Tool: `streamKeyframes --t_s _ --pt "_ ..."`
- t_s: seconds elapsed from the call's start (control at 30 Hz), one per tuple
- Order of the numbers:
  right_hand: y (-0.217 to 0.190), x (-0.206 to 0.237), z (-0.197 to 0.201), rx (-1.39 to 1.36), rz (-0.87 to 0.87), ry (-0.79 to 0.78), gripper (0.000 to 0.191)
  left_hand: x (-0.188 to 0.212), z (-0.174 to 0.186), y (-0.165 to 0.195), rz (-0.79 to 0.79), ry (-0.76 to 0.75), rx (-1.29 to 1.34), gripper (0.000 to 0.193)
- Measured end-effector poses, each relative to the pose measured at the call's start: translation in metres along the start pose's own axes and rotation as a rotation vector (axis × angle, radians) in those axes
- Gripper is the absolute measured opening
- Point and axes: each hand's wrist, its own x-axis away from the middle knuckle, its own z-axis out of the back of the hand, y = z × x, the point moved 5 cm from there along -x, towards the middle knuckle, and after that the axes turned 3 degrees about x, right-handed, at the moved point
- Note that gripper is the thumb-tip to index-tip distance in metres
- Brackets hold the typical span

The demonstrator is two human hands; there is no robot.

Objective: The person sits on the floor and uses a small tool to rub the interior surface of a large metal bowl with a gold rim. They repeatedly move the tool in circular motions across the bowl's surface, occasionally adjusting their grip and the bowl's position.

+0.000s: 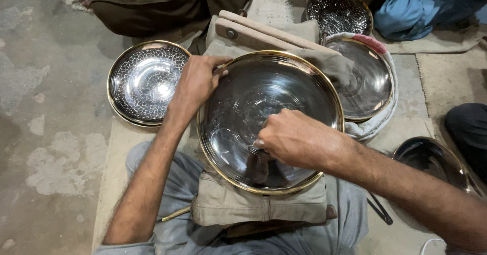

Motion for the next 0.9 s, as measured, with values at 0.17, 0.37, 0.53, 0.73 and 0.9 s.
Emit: streamKeyframes --t_s 0.17,0.37,0.53,0.73,0.9 --pt "0.003 0.000 0.000 0.009 -0.032 -0.054 0.014 -0.004 0.002 0.001 -0.104 -0.023 -0.025 0.032" --pt "0.005 0.000 0.002 -0.003 -0.063 -0.087 0.021 -0.016 -0.011 -0.008 -0.152 -0.050 0.126 0.042" --pt "0.006 0.001 0.007 -0.016 -0.055 -0.113 0.015 -0.024 -0.015 -0.005 -0.171 -0.042 0.101 0.035" --pt "0.008 -0.006 0.018 -0.074 -0.014 -0.036 0.011 -0.008 -0.010 0.020 -0.154 0.112 -0.054 0.030" --pt "0.026 -0.022 0.017 -0.243 -0.190 -0.068 0.018 0.039 -0.055 0.020 -0.126 -0.185 0.815 0.092"
